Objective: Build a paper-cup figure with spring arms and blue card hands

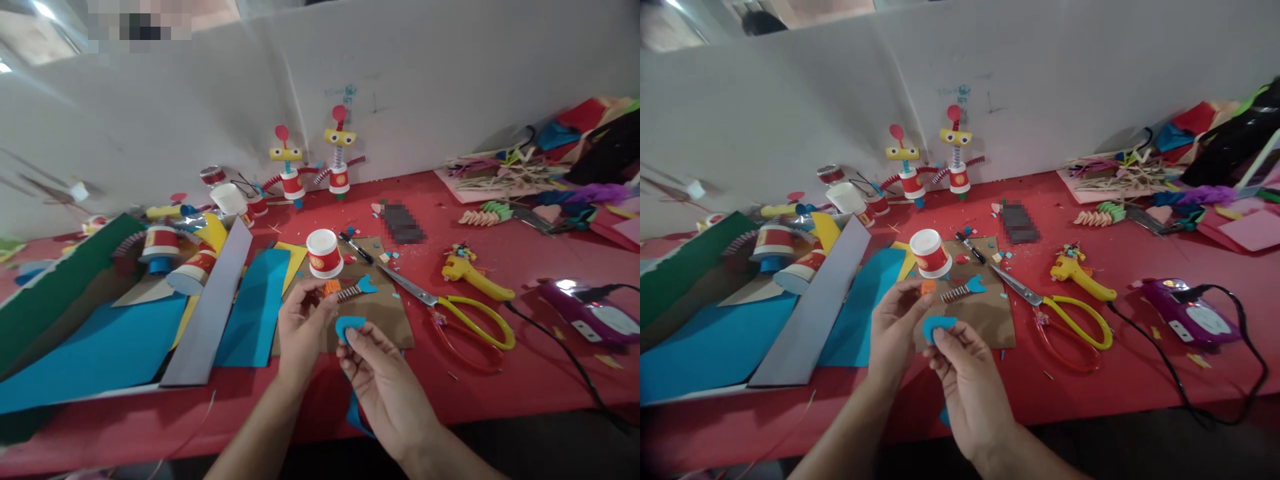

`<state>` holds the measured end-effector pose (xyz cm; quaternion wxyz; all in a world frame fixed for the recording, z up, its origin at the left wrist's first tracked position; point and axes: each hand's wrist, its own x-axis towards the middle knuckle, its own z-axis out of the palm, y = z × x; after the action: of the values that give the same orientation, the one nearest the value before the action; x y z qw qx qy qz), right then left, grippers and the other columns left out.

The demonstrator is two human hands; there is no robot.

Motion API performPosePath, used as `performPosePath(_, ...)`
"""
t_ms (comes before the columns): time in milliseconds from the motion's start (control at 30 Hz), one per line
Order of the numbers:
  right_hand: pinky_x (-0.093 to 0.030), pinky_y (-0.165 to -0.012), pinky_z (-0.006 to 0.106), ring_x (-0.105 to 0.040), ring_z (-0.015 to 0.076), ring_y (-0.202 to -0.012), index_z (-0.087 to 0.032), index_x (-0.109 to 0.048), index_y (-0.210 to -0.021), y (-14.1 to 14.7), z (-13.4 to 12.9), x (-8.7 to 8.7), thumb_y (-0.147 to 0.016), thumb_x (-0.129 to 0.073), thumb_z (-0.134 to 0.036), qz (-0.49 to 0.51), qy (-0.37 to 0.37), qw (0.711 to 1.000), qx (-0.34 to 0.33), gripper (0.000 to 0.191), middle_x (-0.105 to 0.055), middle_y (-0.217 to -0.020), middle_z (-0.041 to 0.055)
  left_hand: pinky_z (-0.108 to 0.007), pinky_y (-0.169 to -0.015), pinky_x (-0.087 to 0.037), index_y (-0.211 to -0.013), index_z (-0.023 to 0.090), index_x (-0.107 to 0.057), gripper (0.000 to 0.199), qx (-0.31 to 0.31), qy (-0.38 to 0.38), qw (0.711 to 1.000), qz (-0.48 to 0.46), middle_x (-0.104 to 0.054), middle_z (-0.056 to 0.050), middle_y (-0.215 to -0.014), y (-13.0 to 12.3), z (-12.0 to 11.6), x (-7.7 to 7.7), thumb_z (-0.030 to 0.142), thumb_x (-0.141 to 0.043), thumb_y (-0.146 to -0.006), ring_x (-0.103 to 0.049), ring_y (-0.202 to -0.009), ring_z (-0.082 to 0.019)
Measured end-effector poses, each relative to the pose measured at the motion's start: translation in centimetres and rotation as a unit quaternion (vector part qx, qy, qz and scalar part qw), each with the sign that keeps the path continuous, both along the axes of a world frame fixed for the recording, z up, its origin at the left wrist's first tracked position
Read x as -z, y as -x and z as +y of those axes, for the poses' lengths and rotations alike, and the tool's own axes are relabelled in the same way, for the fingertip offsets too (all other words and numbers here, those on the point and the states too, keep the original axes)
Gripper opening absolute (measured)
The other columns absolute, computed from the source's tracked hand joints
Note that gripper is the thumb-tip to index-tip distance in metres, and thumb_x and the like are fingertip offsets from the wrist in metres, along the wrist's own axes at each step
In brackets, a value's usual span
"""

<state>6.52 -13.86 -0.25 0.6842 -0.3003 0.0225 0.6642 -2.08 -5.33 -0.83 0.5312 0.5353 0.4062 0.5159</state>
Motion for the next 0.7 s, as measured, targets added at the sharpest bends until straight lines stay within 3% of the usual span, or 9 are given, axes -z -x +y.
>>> performPosePath(133, -0.046, -0.060, 0.015, -0.057, 0.0047, -0.063, -0.023, -0.073, -0.072, 0.4, 0.5, -0.6, -0.070, -0.082, -0.019, -0.017, -0.039, 0.999, 0.015, 0.010, -0.068, -0.071, -0.0047, -0.021, -0.073, -0.048, -0.090, 0.020, -0.065, 0.023, -0.042, 0.146, 0.977, -0.147, -0.066, 0.001, -0.087, -0.6, -1.7, 0.7, 0.025, -0.076, -0.072, -0.061, -0.079, -0.011)
performPosePath(300, -0.045, -0.057, 0.013, -0.055, 0.0038, -0.060, -0.023, -0.073, -0.071, 1.4, 0.3, -0.8, -0.066, -0.084, -0.018, -0.007, -0.012, 1.000, 0.019, 0.013, -0.068, -0.071, -0.0042, -0.018, -0.071, -0.050, -0.092, 0.022, -0.062, 0.032, -0.093, 0.227, 0.937, -0.248, -0.066, 0.003, -0.089, -1.6, -3.6, 1.3, 0.023, -0.080, -0.066, -0.064, -0.078, -0.009)
performPosePath(400, -0.047, -0.057, 0.013, -0.059, 0.0048, -0.060, -0.023, -0.074, -0.071, 2.2, -0.4, -1.2, -0.065, -0.085, -0.021, -0.001, 0.005, 1.000, 0.000, 0.013, -0.069, -0.069, -0.0031, -0.018, -0.071, -0.050, -0.090, 0.022, -0.060, 0.033, -0.089, 0.241, 0.934, -0.248, -0.065, 0.003, -0.087, -1.9, -4.0, 1.3, 0.025, -0.081, -0.065, -0.065, -0.078, -0.009)
performPosePath(533, -0.049, -0.058, 0.013, -0.064, 0.0064, -0.063, -0.022, -0.075, -0.071, 2.3, -0.9, -1.4, -0.063, -0.086, -0.022, 0.020, 0.016, 0.999, -0.023, 0.014, -0.072, -0.071, -0.0018, -0.014, -0.059, -0.046, -0.087, 0.021, -0.060, 0.032, -0.105, 0.233, 0.947, -0.194, -0.064, 0.004, -0.082, -1.8, -3.8, 1.8, 0.030, -0.082, -0.065, -0.062, -0.070, -0.007)
performPosePath(600, -0.049, -0.058, 0.012, -0.062, 0.0049, -0.061, -0.020, -0.075, -0.069, 2.4, -0.9, -1.5, -0.062, -0.087, -0.021, 0.029, 0.016, 0.999, -0.022, 0.014, -0.072, -0.071, -0.0020, -0.015, -0.061, -0.046, -0.088, 0.022, -0.060, 0.033, -0.099, 0.237, 0.947, -0.192, -0.064, 0.003, -0.084, -1.8, -3.8, 2.7, 0.033, -0.081, -0.065, -0.062, -0.073, -0.007)
performPosePath(700, -0.049, -0.057, 0.012, -0.062, 0.0046, -0.059, -0.018, -0.074, -0.071, 2.8, -0.9, -1.6, -0.062, -0.087, -0.022, 0.026, 0.014, 0.999, -0.036, 0.015, -0.071, -0.071, -0.0017, -0.020, -0.076, -0.050, -0.093, 0.025, -0.061, 0.044, -0.085, 0.232, 0.943, -0.222, -0.066, 0.001, -0.091, -1.6, -4.2, 4.8, 0.043, -0.082, -0.060, -0.066, -0.086, -0.011)
